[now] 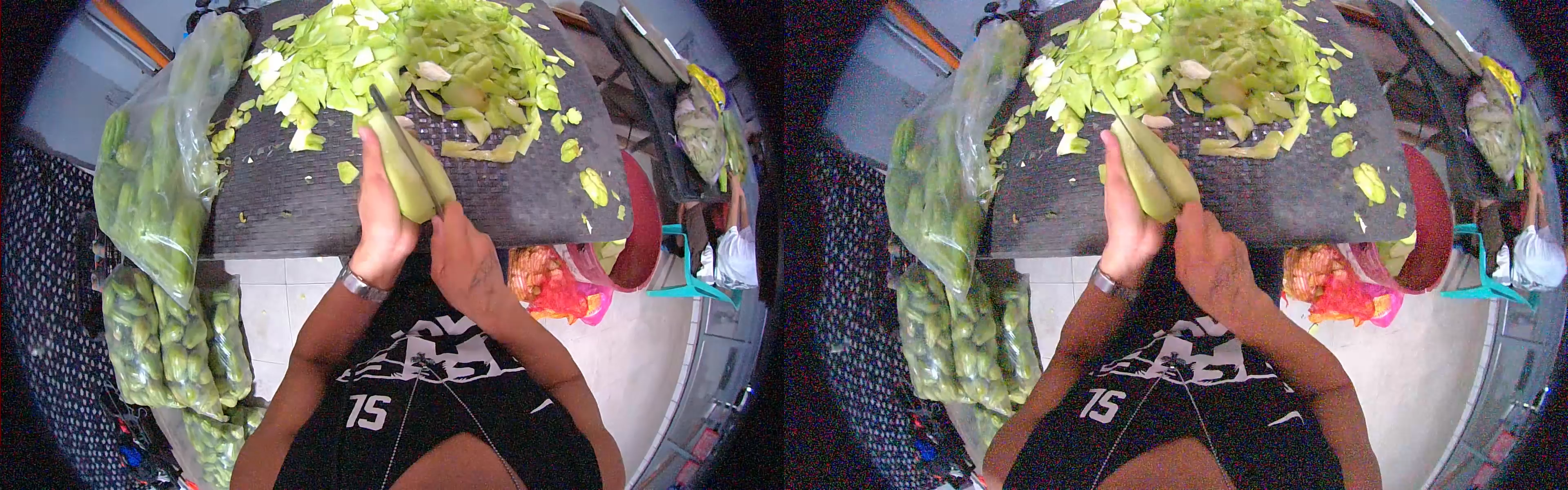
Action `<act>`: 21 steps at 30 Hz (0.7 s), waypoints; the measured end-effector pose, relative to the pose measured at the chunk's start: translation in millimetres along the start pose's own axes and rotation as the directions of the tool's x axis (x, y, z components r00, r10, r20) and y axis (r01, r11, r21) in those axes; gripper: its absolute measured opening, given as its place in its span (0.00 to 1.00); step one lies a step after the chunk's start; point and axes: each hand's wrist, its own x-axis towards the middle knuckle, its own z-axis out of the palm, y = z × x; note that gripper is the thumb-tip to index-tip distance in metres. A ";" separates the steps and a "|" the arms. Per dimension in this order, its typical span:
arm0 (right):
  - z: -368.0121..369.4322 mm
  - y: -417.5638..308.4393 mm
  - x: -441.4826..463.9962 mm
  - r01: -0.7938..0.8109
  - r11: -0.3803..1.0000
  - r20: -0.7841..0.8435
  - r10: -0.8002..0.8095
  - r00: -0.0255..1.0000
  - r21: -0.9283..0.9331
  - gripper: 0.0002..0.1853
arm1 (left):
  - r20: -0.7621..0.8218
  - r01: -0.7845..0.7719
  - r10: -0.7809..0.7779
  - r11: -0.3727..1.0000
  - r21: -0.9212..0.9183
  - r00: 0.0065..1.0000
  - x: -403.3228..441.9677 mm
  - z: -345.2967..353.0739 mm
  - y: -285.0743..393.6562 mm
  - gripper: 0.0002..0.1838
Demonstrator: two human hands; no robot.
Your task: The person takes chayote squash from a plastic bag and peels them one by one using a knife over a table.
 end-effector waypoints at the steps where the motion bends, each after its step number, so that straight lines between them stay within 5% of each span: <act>1: 0.6 0.4 -0.4 -0.017 1.000 0.025 0.016 1.000 0.013 0.07 | -0.022 -0.001 0.001 1.000 0.006 1.000 -2.2 0.6 -1.7 0.32; 4: -3.2 4.8 2.2 -0.050 0.998 0.092 0.047 0.995 0.035 0.08 | 0.055 0.059 -0.060 0.998 0.030 0.997 0.9 -11.0 -1.4 0.34; 8: -24.8 4.8 14.1 -0.099 0.993 0.153 0.088 0.984 0.069 0.07 | 0.073 -0.146 0.129 0.926 0.349 0.989 4.9 -27.3 14.3 0.34; 9: -27.5 6.5 16.1 -0.117 0.989 0.167 0.101 0.981 0.088 0.06 | 0.087 -0.423 0.488 0.639 0.642 0.869 5.2 -29.5 28.1 0.32; 10: -27.7 10.6 16.2 -0.094 0.995 0.187 0.085 0.979 0.038 0.06 | 0.225 -0.524 0.746 0.190 0.830 0.627 3.8 -26.8 45.2 0.29; 12: -27.1 24.1 19.5 -0.032 0.997 0.224 0.046 0.974 -0.065 0.05 | 0.675 -0.648 0.615 -0.326 0.688 0.408 14.9 -16.2 79.3 0.26; 13: -25.0 32.1 19.8 0.090 0.981 0.226 -0.050 0.973 -0.170 0.06 | 0.816 -0.699 0.422 -0.438 0.565 0.396 21.0 -0.5 90.2 0.26; 16: -30.0 32.5 24.1 0.138 0.943 0.283 -0.049 0.958 -0.303 0.06 | 0.947 -0.802 0.015 -0.528 0.279 0.320 54.1 18.3 91.9 0.26; 17: -30.6 33.6 26.6 0.159 0.937 0.264 -0.076 0.962 -0.311 0.07 | 0.907 -0.784 -0.130 -0.561 0.266 0.400 59.4 20.3 91.5 0.26; 21: -35.5 31.6 26.7 0.192 0.895 0.251 -0.094 0.964 -0.404 0.05 | 0.871 -0.821 -0.271 -0.525 0.224 0.410 78.8 19.1 83.4 0.21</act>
